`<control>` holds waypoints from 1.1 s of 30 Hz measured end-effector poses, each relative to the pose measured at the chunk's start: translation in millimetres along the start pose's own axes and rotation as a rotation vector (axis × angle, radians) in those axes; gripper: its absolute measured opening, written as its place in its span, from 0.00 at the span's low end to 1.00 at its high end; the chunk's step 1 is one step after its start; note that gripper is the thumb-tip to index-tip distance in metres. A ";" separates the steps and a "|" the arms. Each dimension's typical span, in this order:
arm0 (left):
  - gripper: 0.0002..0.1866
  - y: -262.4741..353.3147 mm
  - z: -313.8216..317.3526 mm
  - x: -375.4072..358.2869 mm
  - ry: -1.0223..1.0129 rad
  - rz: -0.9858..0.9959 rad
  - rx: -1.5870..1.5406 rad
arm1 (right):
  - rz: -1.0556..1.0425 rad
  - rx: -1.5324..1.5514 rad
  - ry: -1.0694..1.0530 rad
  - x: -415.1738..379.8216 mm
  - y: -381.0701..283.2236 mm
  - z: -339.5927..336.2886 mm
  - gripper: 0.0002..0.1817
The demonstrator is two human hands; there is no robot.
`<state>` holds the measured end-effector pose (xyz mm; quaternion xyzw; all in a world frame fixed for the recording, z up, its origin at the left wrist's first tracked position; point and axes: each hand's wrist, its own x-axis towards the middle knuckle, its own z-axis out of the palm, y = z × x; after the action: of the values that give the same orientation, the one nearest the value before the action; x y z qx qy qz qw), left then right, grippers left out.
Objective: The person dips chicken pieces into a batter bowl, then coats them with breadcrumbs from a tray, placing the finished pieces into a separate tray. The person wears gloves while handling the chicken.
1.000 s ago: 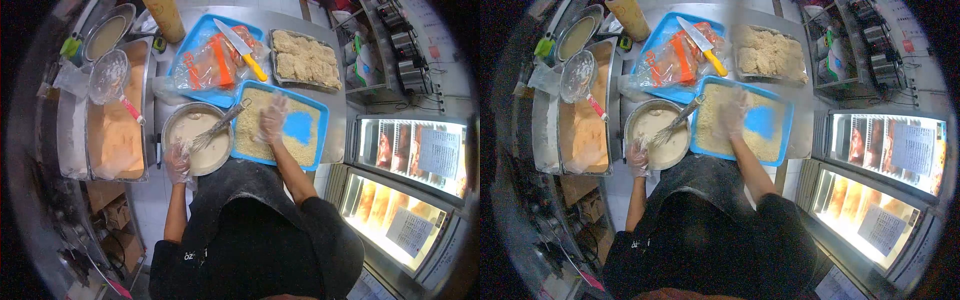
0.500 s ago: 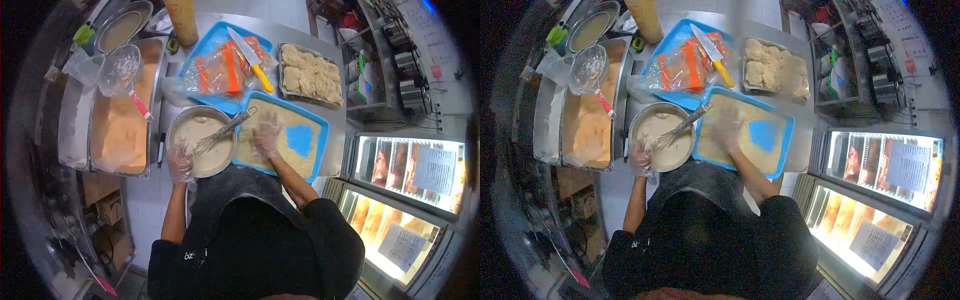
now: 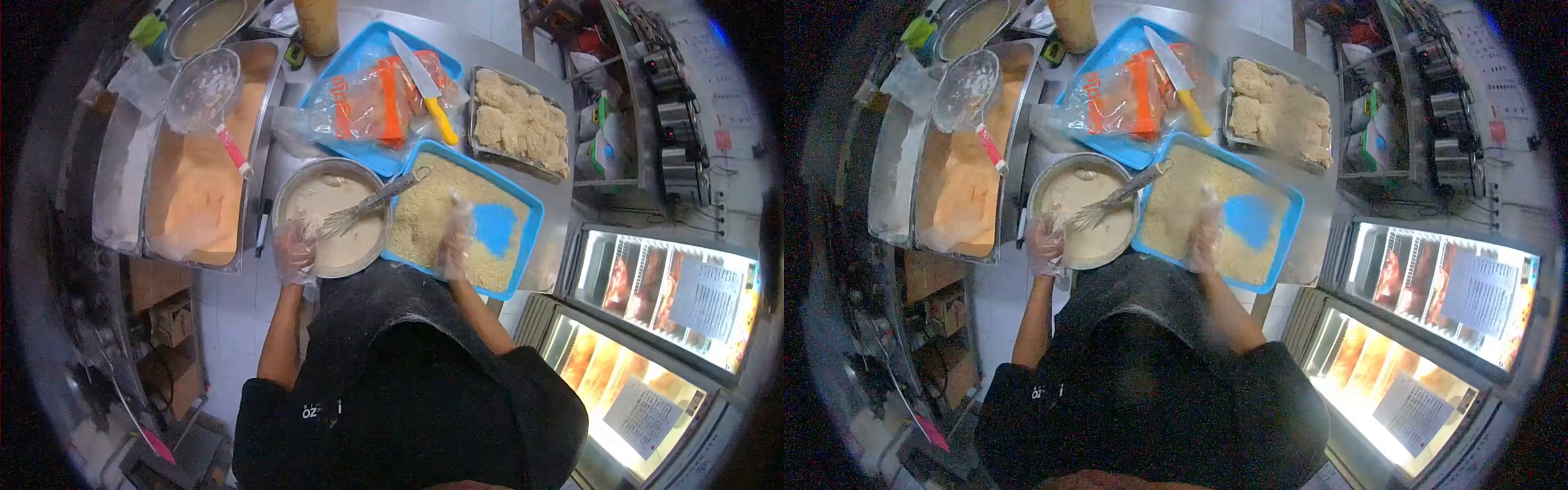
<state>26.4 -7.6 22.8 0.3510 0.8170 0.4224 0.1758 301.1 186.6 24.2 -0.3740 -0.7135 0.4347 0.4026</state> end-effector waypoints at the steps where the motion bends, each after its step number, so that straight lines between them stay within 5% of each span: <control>1: 0.24 -5.7 2.0 -4.8 -0.002 -0.080 -0.106 | -0.048 -0.200 -0.007 12.2 3.9 5.3 0.27; 4: 0.23 -47.1 19.1 -11.5 0.022 -0.057 -0.035 | -0.288 -0.777 -0.007 45.6 9.9 26.2 0.24; 7: 0.23 -8.7 -0.5 -1.0 -0.018 -0.006 0.011 | -0.433 -1.008 -0.031 59.5 4.5 43.6 0.21; 13: 0.23 -0.3 4.2 4.5 0.099 0.162 0.232 | 0.017 -0.934 -0.588 66.9 3.3 67.0 0.24; 16: 0.24 -38.5 18.5 4.1 0.072 0.138 0.198 | -0.491 -1.006 -0.111 50.7 21.2 60.9 0.23; 18: 0.24 -57.1 28.6 1.7 0.131 0.169 0.125 | -0.067 -0.174 0.007 40.8 66.0 71.5 0.20; 20: 0.22 -57.5 36.0 1.4 0.189 0.182 0.083 | -0.041 -0.055 0.074 56.7 72.8 70.6 0.17; 22: 0.21 -57.1 34.1 1.9 0.121 0.090 0.042 | -0.401 -0.662 0.124 76.0 55.9 42.8 0.15; 23: 0.21 -54.2 30.4 0.1 0.098 0.093 0.072 | -0.254 -0.845 -0.067 74.2 63.9 36.9 0.15; 25: 0.20 -3.0 4.2 0.3 0.102 0.176 0.184 | -0.093 -0.305 0.092 74.7 113.2 50.5 0.15; 27: 0.20 15.9 -3.8 6.4 0.113 0.191 0.202 | -0.180 -0.330 0.167 85.8 110.7 57.2 0.15; 29: 0.20 2.8 4.3 3.1 0.056 0.069 0.074 | -0.493 -0.935 0.181 81.2 54.7 43.0 0.16; 32: 0.20 17.5 -2.9 5.7 0.070 0.123 0.249 | -0.149 -0.891 -0.090 80.7 53.7 41.2 0.26; 33: 0.21 11.8 0.5 4.1 0.072 0.056 0.083 | -0.091 -0.821 -0.105 80.0 48.4 41.5 0.26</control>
<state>28.9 0.3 32.1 0.3654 0.8295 0.4051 0.1197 240.9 260.6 -12.8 -0.4488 -0.8629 0.1146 0.2019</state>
